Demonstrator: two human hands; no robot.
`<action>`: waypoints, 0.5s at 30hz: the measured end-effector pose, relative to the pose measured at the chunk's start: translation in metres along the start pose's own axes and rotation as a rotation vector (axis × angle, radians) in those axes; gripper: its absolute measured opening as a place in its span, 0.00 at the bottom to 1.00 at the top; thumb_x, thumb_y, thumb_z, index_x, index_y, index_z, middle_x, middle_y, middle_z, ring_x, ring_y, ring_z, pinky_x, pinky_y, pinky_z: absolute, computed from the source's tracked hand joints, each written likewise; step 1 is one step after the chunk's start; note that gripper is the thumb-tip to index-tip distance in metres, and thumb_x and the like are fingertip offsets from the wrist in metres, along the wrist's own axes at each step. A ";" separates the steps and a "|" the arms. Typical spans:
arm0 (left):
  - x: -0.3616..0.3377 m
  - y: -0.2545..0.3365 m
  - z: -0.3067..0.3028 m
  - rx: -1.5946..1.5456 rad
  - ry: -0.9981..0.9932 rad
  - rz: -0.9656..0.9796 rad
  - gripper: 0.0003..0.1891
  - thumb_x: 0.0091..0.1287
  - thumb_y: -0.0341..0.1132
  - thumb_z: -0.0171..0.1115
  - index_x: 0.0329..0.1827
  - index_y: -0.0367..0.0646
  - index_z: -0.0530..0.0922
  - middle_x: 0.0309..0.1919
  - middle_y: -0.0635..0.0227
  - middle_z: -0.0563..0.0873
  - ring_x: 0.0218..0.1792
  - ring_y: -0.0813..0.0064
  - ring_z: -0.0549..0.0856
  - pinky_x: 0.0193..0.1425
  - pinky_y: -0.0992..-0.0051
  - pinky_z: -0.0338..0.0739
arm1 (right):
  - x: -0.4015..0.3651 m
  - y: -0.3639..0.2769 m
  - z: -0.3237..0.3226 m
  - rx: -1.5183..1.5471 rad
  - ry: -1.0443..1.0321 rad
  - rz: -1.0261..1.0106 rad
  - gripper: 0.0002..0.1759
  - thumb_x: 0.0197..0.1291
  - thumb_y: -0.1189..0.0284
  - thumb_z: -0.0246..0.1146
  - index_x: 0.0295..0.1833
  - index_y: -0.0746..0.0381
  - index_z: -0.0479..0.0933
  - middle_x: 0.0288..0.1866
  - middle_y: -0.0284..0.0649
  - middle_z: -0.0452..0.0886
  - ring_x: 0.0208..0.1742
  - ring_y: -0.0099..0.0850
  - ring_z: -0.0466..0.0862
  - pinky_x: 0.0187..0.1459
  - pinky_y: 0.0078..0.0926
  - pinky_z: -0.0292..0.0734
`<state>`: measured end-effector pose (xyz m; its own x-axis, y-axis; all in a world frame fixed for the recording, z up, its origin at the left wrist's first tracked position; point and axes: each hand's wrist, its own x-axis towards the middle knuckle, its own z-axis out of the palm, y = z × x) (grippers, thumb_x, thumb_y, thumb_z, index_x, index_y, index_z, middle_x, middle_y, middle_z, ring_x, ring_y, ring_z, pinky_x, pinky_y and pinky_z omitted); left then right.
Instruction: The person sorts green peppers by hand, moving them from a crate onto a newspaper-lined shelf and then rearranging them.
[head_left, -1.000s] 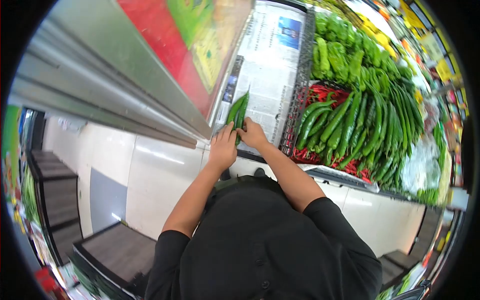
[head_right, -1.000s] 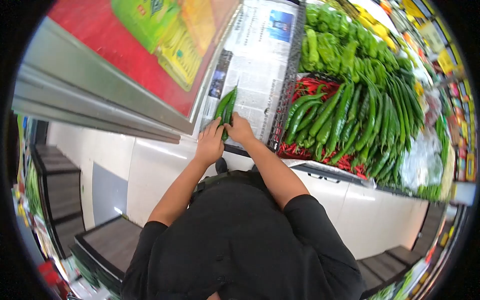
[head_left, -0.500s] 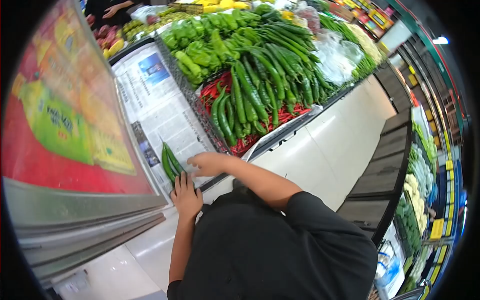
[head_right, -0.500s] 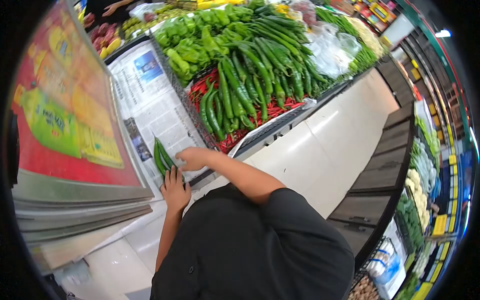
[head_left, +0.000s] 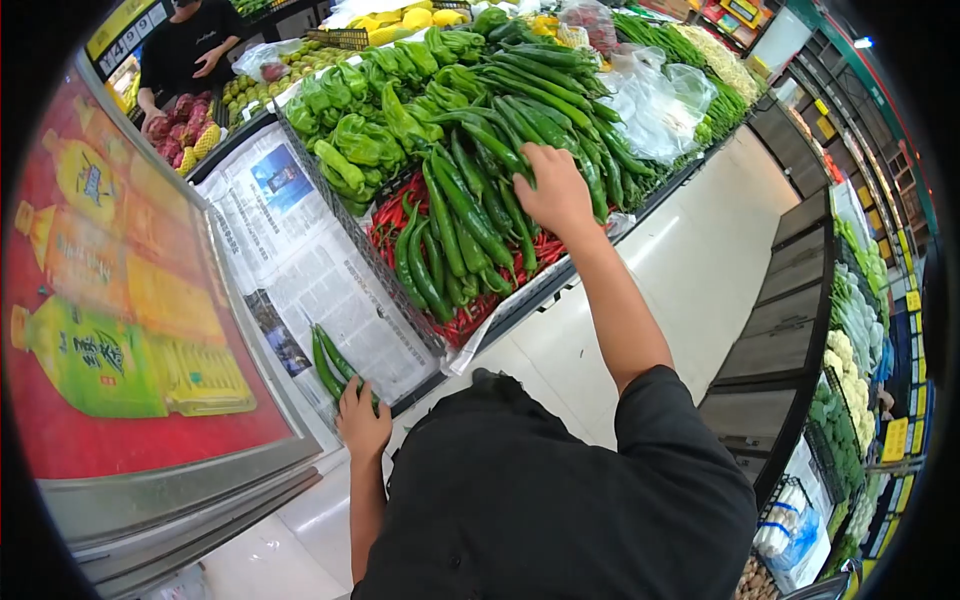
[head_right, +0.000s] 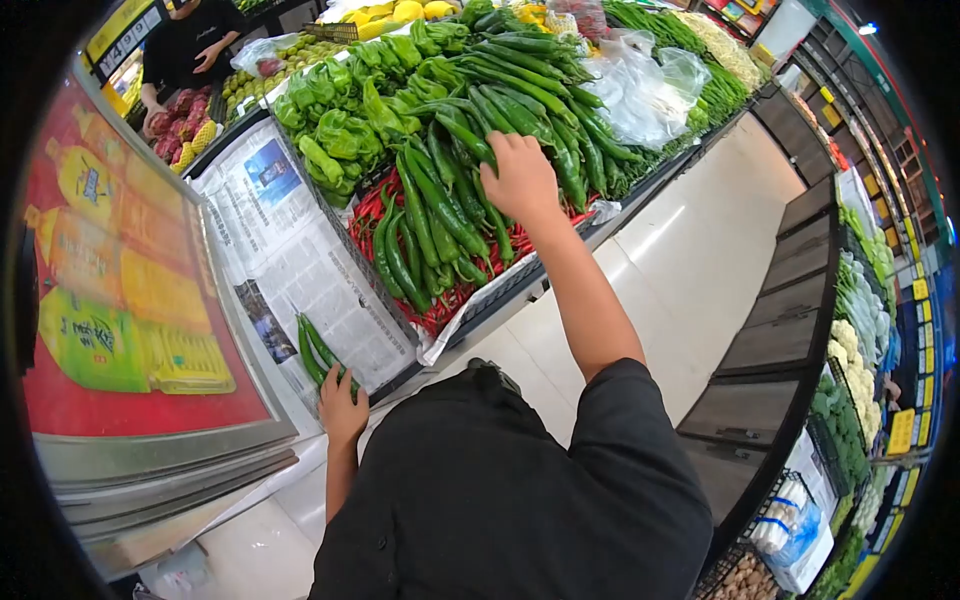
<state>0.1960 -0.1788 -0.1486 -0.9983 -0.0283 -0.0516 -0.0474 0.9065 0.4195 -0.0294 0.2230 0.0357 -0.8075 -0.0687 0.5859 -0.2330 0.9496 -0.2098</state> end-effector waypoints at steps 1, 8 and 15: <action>0.002 -0.001 0.002 -0.014 0.007 -0.014 0.26 0.63 0.38 0.63 0.66 0.44 0.79 0.75 0.61 0.71 0.73 0.54 0.70 0.70 0.47 0.66 | -0.001 -0.001 0.006 -0.071 -0.003 -0.004 0.24 0.60 0.65 0.67 0.61 0.59 0.75 0.56 0.44 0.82 0.61 0.47 0.78 0.58 0.46 0.75; 0.002 0.001 -0.006 -0.067 -0.005 -0.043 0.26 0.62 0.36 0.64 0.65 0.44 0.80 0.74 0.62 0.72 0.71 0.52 0.72 0.68 0.46 0.69 | 0.014 0.008 0.034 -0.179 -0.035 -0.083 0.25 0.60 0.65 0.69 0.62 0.57 0.75 0.52 0.40 0.81 0.57 0.44 0.77 0.53 0.49 0.71; 0.000 0.008 -0.007 -0.078 0.009 -0.061 0.26 0.62 0.34 0.65 0.66 0.44 0.79 0.74 0.62 0.72 0.72 0.53 0.72 0.68 0.48 0.69 | 0.029 -0.011 0.016 0.091 0.245 -0.254 0.23 0.68 0.71 0.65 0.67 0.61 0.75 0.53 0.47 0.79 0.53 0.49 0.75 0.55 0.48 0.69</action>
<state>0.1949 -0.1746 -0.1390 -0.9937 -0.0866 -0.0712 -0.1104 0.8674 0.4852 -0.0593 0.2060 0.0426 -0.5665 -0.2130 0.7960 -0.4652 0.8800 -0.0957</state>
